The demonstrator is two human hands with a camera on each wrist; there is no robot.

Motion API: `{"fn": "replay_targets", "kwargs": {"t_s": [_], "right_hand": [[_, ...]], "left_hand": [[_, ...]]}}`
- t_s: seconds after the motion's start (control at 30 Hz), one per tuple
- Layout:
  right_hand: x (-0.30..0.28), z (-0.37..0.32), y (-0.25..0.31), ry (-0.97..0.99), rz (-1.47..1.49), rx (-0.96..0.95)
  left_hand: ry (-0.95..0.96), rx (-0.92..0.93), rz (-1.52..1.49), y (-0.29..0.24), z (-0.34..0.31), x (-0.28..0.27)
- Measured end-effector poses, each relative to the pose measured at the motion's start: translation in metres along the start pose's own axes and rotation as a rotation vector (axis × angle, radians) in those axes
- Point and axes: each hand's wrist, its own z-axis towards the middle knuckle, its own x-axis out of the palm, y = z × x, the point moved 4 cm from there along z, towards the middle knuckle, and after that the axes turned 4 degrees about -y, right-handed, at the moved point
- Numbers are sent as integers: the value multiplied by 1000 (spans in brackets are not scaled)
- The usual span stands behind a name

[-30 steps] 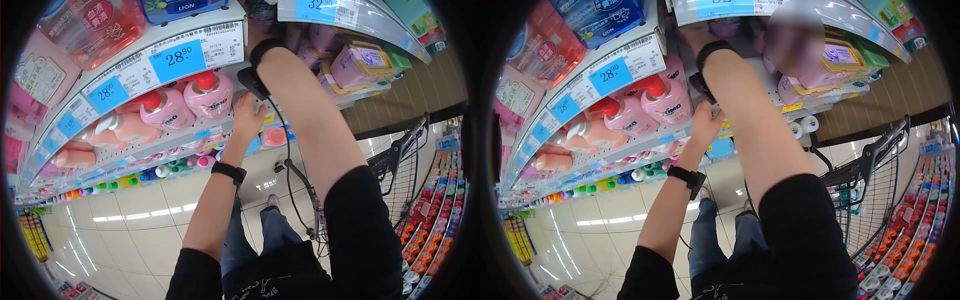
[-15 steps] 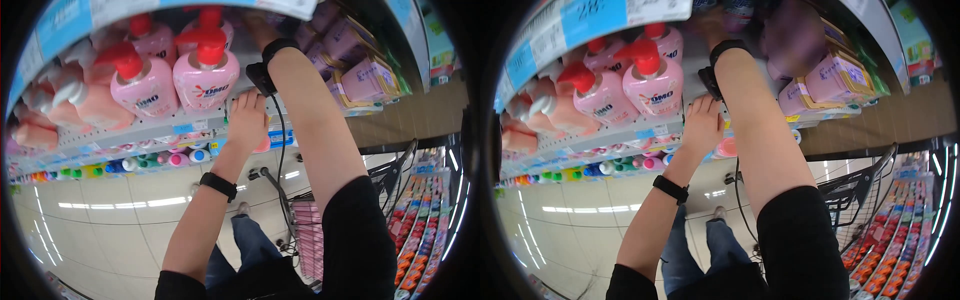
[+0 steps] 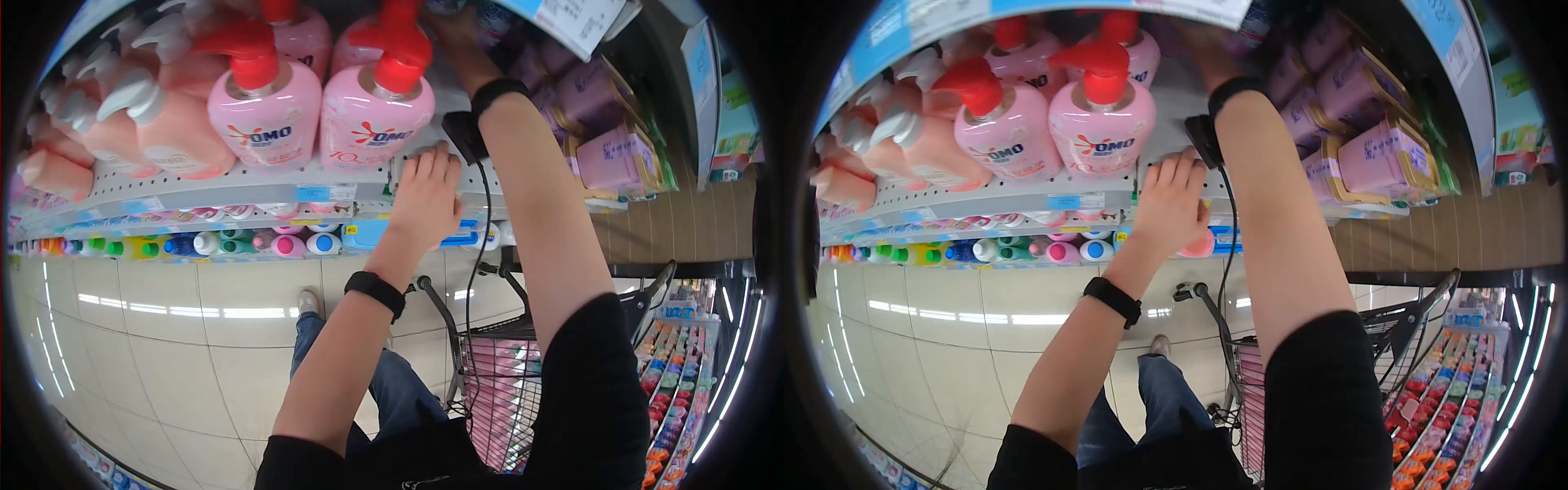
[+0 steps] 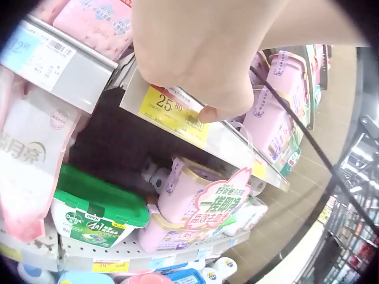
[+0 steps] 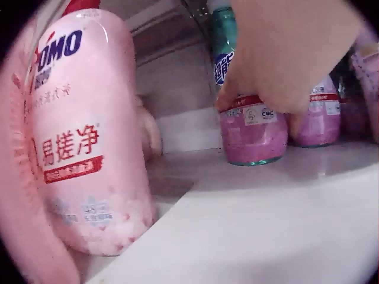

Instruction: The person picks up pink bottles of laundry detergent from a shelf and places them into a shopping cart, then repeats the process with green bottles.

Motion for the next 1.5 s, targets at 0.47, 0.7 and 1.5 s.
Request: {"fn": "replay_targets", "kwargs": {"t_s": [0.47, 0.7, 1.5], "right_hand": [[-148, -148, 29, 138, 234, 119], [-221, -245, 72, 85, 382, 226], [-670, -458, 241, -1039, 289, 733]], "left_hand": [[149, -7, -280, -6, -18, -15], [123, -182, -534, -30, -64, -93], [918, 781, -1254, -398, -96, -109]]}}
